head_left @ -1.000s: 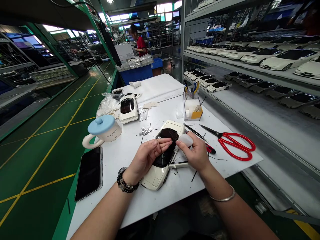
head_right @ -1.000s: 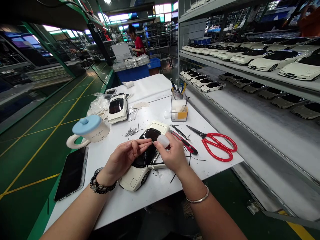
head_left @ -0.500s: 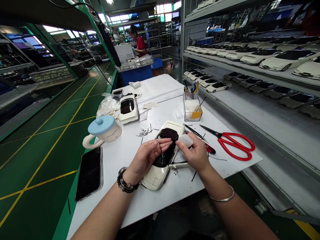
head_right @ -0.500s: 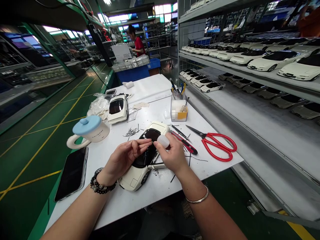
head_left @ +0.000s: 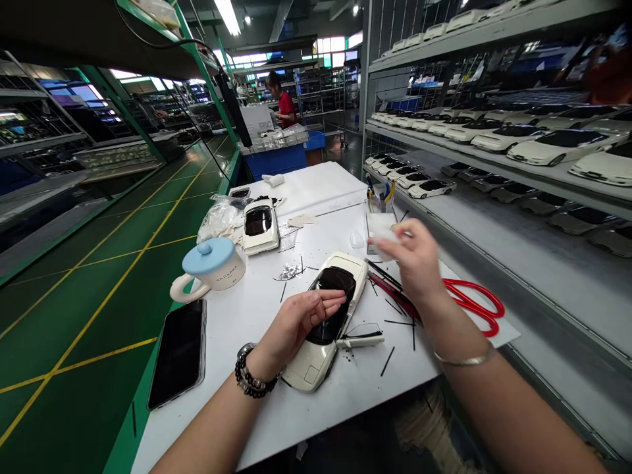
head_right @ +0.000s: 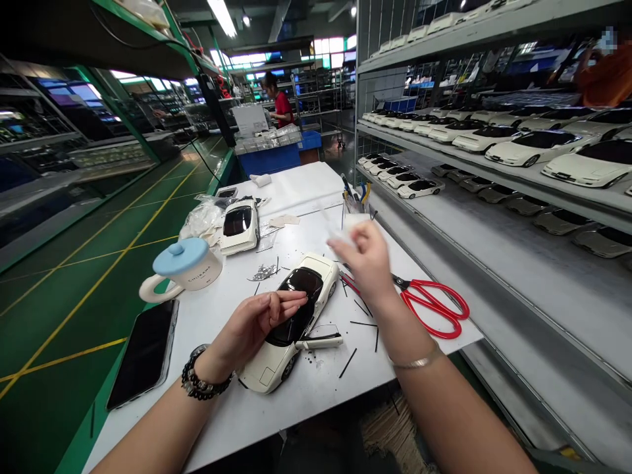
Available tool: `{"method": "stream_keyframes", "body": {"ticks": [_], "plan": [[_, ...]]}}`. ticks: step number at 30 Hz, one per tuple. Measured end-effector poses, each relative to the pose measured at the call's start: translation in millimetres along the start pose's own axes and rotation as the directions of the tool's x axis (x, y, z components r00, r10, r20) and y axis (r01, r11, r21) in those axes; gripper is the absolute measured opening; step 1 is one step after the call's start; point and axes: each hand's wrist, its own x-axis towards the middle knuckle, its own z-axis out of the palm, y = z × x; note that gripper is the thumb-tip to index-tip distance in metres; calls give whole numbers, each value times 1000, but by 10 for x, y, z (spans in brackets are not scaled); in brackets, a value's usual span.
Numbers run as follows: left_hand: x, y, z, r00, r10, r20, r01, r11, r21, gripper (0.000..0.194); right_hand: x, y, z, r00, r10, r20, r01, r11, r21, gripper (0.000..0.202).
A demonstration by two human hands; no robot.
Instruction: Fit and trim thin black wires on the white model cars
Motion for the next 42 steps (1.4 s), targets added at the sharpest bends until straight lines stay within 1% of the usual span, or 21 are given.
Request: {"method": "stream_keyframes", "body": {"ticks": [1, 2, 3, 4, 7, 9, 12, 15, 17, 19, 21, 24, 26, 27, 29, 31, 33, 35, 37, 40, 42], "plan": [[-6, 1, 10, 1000, -14, 5, 14, 1000, 17, 35, 124, 32, 103, 995, 27, 96, -9, 983, -186, 27], [-14, 3, 21, 1000, -28, 11, 27, 999, 36, 34, 251, 79, 218, 979, 75, 188, 4, 922, -388, 24], [-21, 5, 32, 999, -40, 16, 39, 998, 54, 33, 378, 136, 335, 964, 111, 242, 16, 883, -470, 25], [-29, 6, 41, 999, -51, 18, 49, 996, 70, 32, 500, 200, 448, 952, 134, 275, 29, 855, -517, 27], [-49, 14, 58, 994, -105, 16, 102, 988, 115, 38, 799, 404, 711, 932, 176, 317, 70, 770, -634, 17], [-58, 24, 59, 990, -141, 12, 138, 979, 148, 42, 912, 521, 806, 920, 211, 332, 90, 708, -701, 21], [-68, 49, 54, 983, -185, 16, 179, 965, 193, 42, 943, 599, 846, 901, 261, 347, 110, 636, -764, 27], [-76, 74, 55, 967, -254, 9, 244, 938, 246, 45, 838, 479, 744, 905, 252, 343, 138, 588, -797, 31], [-84, 86, 62, 963, -269, -6, 262, 930, 259, 46, 706, 310, 551, 907, 214, 363, 187, 568, -802, 31], [-92, 97, 74, 964, -266, -13, 261, 931, 255, 43, 541, 137, 250, 893, 184, 410, 254, 546, -798, 19], [-98, 110, 89, 963, -267, -21, 264, 931, 253, 41, 373, 19, -115, 869, 220, 443, 283, 515, -809, 7], [-98, 132, 116, 965, -259, -37, 259, 931, 258, 38, 186, -10, -604, 847, 308, 434, 259, 473, -842, 10], [-95, 141, 137, 968, -248, -44, 251, 931, 264, 37, 129, 41, -785, 845, 343, 411, 235, 452, -861, 10], [-95, 142, 148, 968, -247, -48, 250, 930, 268, 37, 120, 76, -820, 845, 351, 403, 227, 446, -866, 9], [-103, 128, 162, 969, -242, -56, 248, 927, 282, 35, 128, 151, -794, 846, 359, 393, 217, 441, -871, 9], [-127, 92, 160, 973, -223, -62, 231, 932, 279, 33, 154, 229, -682, 850, 366, 379, 205, 433, -878, 7], [-163, 39, 144, 978, -198, -61, 207, 948, 241, 36, 180, 308, -546, 854, 379, 357, 189, 413, -891, 6], [-205, -15, 124, 982, -177, -61, 185, 967, 177, 39, 201, 378, -435, 857, 390, 336, 176, 391, -903, 17], [-241, -57, 113, 986, -156, -65, 163, 978, 128, 39, 213, 418, -379, 862, 392, 321, 168, 377, -911, 28], [-275, -86, 123, 988, -125, -85, 134, 985, 107, 37, 191, 358, -421, 884, 366, 291, 151, 366, -918, 34], [-288, -90, 137, 988, -116, -97, 128, 984, 121, 38, 124, 228, -517, 908, 330, 258, 134, 354, -925, 27]]}}
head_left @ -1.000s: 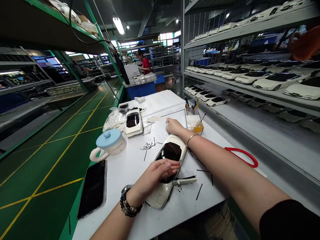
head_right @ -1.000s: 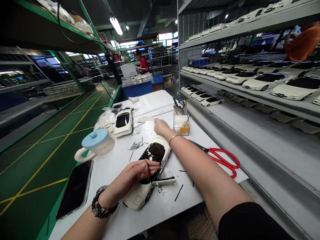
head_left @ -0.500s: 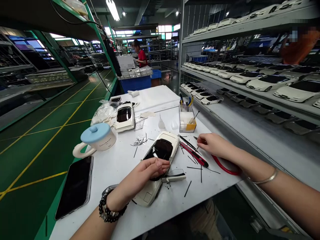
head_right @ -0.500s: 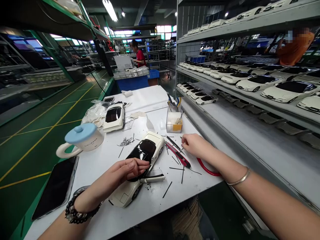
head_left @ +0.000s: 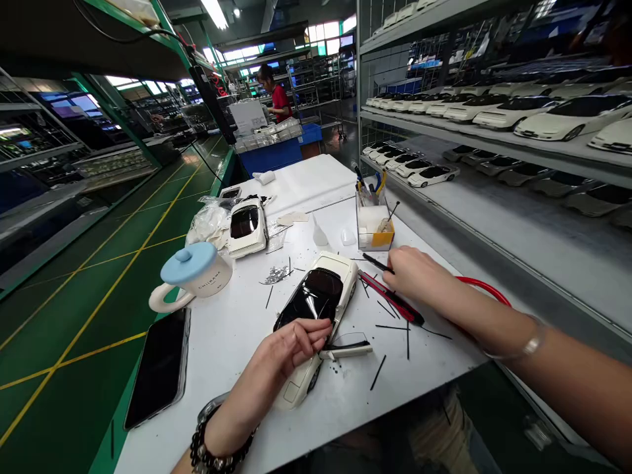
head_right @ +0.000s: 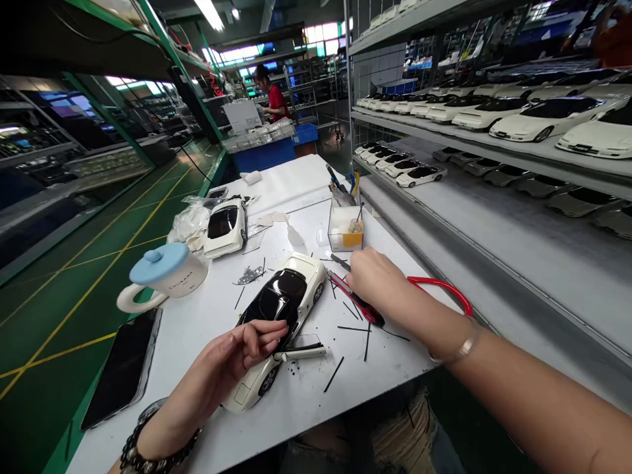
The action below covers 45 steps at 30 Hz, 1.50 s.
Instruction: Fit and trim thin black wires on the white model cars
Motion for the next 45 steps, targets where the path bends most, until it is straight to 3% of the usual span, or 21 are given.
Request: {"method": "stream_keyframes", "body": {"ticks": [2, 4, 6, 9, 11, 14, 17, 23, 27, 29, 31, 33, 35, 36, 38, 41, 45], "plan": [[-9, 1, 10, 1000, 2, -3, -2, 1000, 30, 39, -190, 28, -123, 997, -7, -75, 13, 996, 90, 20], [-17, 1, 15, 1000, -4, -3, 4, 998, 68, 42, -395, 29, -194, 985, -37, -169, 103, 912, 396, 18], [-23, 3, 15, 1000, -13, -3, 13, 995, 100, 44, -565, -5, -174, 976, -8, -218, 166, 674, 720, 26], [-30, 10, 14, 1000, -24, 2, 23, 991, 128, 45, -702, -115, 2, 981, 112, -160, 117, 318, 941, 50], [-34, 15, 12, 999, -32, 7, 30, 991, 132, 45, -732, -210, 148, 973, 201, -115, 80, 175, 981, 51], [-42, 23, 5, 999, -42, 13, 40, 990, 133, 45, -747, -340, 307, 955, 288, -74, 59, 60, 996, 25], [-49, 33, -2, 999, -39, 22, 36, 990, 139, 44, -767, -414, 379, 960, 274, -56, 33, 86, 996, 22], [-68, 43, -1, 998, -40, 38, 34, 988, 151, 42, -791, -461, 480, 967, 252, 48, -125, 300, 946, 27], [-69, 23, -14, 998, -42, 41, 36, 988, 150, 42, -794, -493, 519, 969, 242, 58, -115, 231, 966, 30], [-69, 19, -21, 998, -39, 44, 32, 988, 151, 44, -797, -493, 524, 974, 223, 38, -92, 238, 967, 30], [-75, 20, -25, 999, 4, 36, -10, 984, 178, 44, -801, -483, 529, 976, 219, 8, -73, 292, 954, 29], [-87, 19, -27, 991, 135, -25, -121, 944, 307, 38, -808, -473, 539, 973, 229, -16, -68, 353, 933, 28], [-94, 4, -28, 932, 353, -83, -247, 787, 565, 22, -816, -471, 553, 972, 234, -34, -67, 413, 908, 27], [-94, -9, -28, 890, 452, -59, -285, 653, 702, 16, -820, -473, 561, 971, 233, -44, -64, 439, 896, 26], [-78, -46, -28, 829, 553, 85, -321, 347, 881, 24, -825, -481, 579, 972, 224, -72, -45, 477, 878, 25], [-29, -108, -23, 817, 507, 276, -341, 37, 939, 41, -824, -485, 608, 970, 217, -111, -11, 495, 869, 25], [29, -151, 21, 859, 416, 298, -280, -105, 954, 51, -816, -474, 629, 969, 218, -116, -7, 494, 870, 25]]}}
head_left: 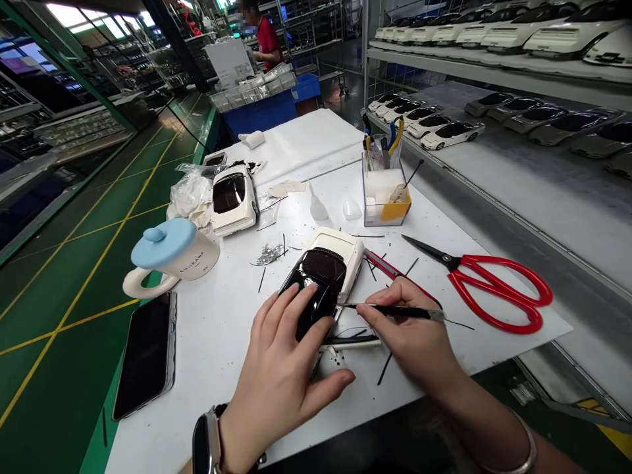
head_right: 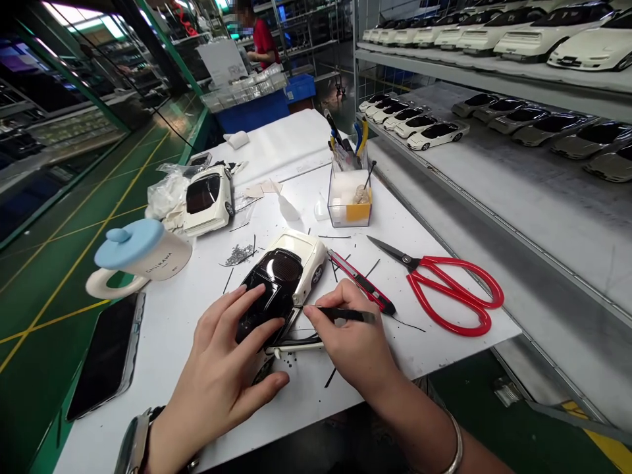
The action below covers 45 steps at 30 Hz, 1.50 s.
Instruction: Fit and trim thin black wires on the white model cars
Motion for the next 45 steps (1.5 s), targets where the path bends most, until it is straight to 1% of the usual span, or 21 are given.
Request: {"method": "stream_keyframes", "body": {"ticks": [6, 10, 16, 21, 27, 30, 40, 45], "plan": [[67, 109, 9, 998, -55, 15, 54, 996, 76, 54, 3, -26, -12, 1000, 13, 6, -13, 1000, 17, 23], [94, 125, 29, 997, -68, 26, 65, 992, 108, 56, 0, -28, -7, 1000, 28, -5, -28, 999, 25, 25], [104, 152, 63, 997, -78, 18, 75, 985, 153, 60, -10, -28, -16, 1000, 19, -7, -19, 1000, 12, 24], [100, 177, 84, 997, -82, 12, 79, 985, 153, 62, -27, -41, -41, 999, 27, -25, -28, 1000, -7, 23], [92, 195, 92, 995, -93, 20, 89, 984, 152, 61, -14, -12, -24, 999, 36, 24, -35, 999, -36, 20], [97, 203, 90, 995, -93, 23, 89, 983, 158, 60, -15, -5, -22, 999, 41, 29, -40, 998, -44, 21], [100, 223, 108, 995, -92, 24, 86, 982, 170, 63, -14, -26, -32, 999, 43, 21, -41, 996, -74, 20], [86, 228, 104, 995, -89, 42, 81, 983, 165, 63, -4, -25, -19, 999, 28, 20, -26, 995, -98, 18]]}}
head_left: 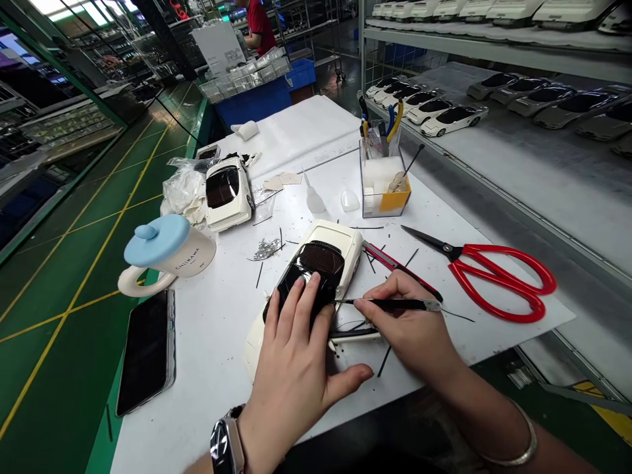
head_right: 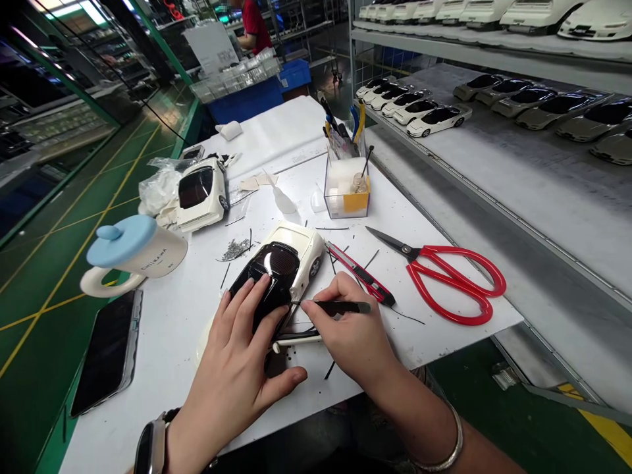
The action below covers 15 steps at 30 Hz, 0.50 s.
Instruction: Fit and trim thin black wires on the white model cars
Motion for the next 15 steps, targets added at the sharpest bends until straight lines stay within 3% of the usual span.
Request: {"method": "stream_keyframes", "body": {"ticks": [8, 12, 15], "plan": [[-34, -45, -33, 997, 71, 25, -71, 997, -26, 62, 62, -64, -25, 998, -61, 22, 63, 994, -92, 18], [-74, -68, -52, 995, 99, 4, -98, 991, -92, 55, 212, -269, -51, 974, -145, 174, 184, 955, -232, 19], [-91, -76, -61, 996, 91, -8, -91, 987, -132, 50, 333, -494, -15, 915, -198, 352, 319, 889, -330, 18]]}}
